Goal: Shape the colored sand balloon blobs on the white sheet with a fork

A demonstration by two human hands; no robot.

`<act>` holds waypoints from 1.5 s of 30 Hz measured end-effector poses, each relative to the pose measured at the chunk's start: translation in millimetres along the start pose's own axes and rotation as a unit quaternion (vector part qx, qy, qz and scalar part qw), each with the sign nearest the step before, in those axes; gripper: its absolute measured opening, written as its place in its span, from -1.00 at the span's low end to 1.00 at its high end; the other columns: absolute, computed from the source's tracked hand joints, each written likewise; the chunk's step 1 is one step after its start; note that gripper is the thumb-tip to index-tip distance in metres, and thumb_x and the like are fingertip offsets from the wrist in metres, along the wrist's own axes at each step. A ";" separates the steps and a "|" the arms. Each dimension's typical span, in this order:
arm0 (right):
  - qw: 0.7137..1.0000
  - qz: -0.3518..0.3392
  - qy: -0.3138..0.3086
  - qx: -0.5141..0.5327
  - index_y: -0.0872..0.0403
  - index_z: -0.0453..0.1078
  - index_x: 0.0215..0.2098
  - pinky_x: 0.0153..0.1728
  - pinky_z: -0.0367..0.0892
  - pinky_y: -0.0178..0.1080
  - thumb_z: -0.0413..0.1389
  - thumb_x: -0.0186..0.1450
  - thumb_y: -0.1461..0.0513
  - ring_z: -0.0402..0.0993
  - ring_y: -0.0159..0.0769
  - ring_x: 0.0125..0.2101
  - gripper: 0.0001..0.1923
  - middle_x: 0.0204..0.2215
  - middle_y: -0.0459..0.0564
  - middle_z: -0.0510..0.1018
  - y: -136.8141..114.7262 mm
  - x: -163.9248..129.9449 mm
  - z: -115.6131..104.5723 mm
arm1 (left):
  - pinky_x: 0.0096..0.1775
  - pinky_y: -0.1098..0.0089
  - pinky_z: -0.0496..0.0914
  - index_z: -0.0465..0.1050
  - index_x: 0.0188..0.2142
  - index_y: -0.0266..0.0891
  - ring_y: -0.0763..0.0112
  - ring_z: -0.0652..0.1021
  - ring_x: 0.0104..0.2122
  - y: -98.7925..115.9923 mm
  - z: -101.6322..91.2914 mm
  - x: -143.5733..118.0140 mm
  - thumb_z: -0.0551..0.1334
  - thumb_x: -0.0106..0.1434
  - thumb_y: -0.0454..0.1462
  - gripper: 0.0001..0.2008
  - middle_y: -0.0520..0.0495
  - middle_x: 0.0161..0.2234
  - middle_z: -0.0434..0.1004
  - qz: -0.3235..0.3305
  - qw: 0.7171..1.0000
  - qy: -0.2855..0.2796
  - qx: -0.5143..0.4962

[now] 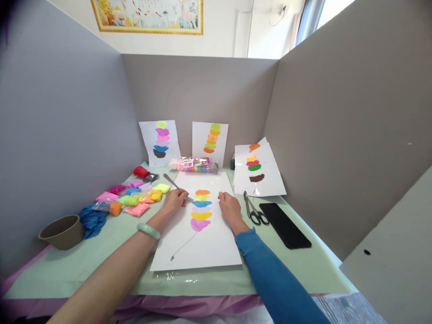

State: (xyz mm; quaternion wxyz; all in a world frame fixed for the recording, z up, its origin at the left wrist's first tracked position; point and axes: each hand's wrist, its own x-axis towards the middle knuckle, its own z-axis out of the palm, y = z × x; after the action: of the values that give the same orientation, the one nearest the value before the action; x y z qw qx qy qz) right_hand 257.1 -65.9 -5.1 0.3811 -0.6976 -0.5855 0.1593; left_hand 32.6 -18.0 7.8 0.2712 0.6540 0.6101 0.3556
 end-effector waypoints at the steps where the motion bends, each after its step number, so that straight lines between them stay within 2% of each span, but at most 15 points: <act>1: 1.000 0.001 0.000 0.001 0.03 0.44 -0.38 -0.34 0.18 -0.29 -0.18 0.35 0.06 0.43 -0.29 -0.36 -0.59 -0.44 -0.06 0.57 0.1 0.0 0.1 | -0.41 0.53 0.36 0.53 -0.30 -0.28 0.45 0.55 -0.57 -0.7 -0.1 0.8 0.13 0.24 -0.29 -0.81 0.01 -0.59 0.54 -0.010 1.000 -0.002 -0.010; 5: 1.000 0.001 0.002 0.000 0.02 0.44 -0.37 -0.34 0.17 -0.29 -0.18 0.35 0.06 0.44 -0.28 -0.36 -0.59 -0.44 -0.06 0.58 0.6 0.7 0.5 | -0.45 0.56 0.36 0.50 -0.31 -0.30 0.48 0.55 -0.59 -4.3 0.2 4.8 0.12 0.23 -0.31 -0.82 0.01 -0.58 0.53 -0.040 0.998 -0.004 -0.046; 12: 1.000 0.002 0.000 0.002 0.03 0.44 -0.38 -0.35 0.16 -0.27 -0.18 0.34 0.06 0.44 -0.27 -0.37 -0.59 -0.45 -0.04 0.58 0.9 1.0 1.0 | -0.48 0.56 0.36 0.51 -0.29 -0.29 0.49 0.53 -0.61 -7.0 3.6 6.1 0.13 0.23 -0.29 -0.81 0.02 -0.58 0.51 -0.027 0.998 -0.016 -0.058; 23: 1.000 0.000 0.001 0.004 0.03 0.42 -0.39 -0.33 0.16 -0.27 -0.18 0.35 0.06 0.44 -0.27 -0.35 -0.60 -0.43 -0.05 0.58 1.2 1.1 0.7 | -0.45 0.54 0.38 0.50 -0.32 -0.31 0.47 0.55 -0.61 -13.8 6.3 12.0 0.12 0.21 -0.32 -0.82 0.02 -0.60 0.52 -0.030 0.998 -0.005 -0.062; 34: 1.000 0.000 0.002 0.002 0.03 0.44 -0.38 -0.35 0.16 -0.27 -0.18 0.35 0.07 0.44 -0.29 -0.38 -0.60 -0.43 -0.04 0.58 2.3 1.6 2.0 | -0.47 0.55 0.38 0.51 -0.30 -0.32 0.47 0.56 -0.60 -10.4 6.4 9.7 0.14 0.23 -0.30 -0.82 -0.01 -0.55 0.56 -0.029 0.997 -0.014 -0.066; 45: 1.000 -0.003 0.003 0.004 0.02 0.42 -0.39 -0.33 0.16 -0.27 -0.18 0.35 0.06 0.43 -0.27 -0.35 -0.60 -0.44 -0.05 0.58 2.3 0.8 1.3 | -0.44 0.54 0.40 0.50 -0.32 -0.30 0.45 0.57 -0.58 -10.2 6.3 10.5 0.12 0.21 -0.34 -0.83 0.00 -0.59 0.54 -0.041 0.997 -0.012 -0.059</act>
State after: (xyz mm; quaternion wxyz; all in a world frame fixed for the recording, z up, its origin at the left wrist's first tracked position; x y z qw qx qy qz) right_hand 258.0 -64.8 -7.5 0.3862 -0.6944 -0.5861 0.1586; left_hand 31.4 -6.0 -2.6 0.3309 0.6160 0.6107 0.3715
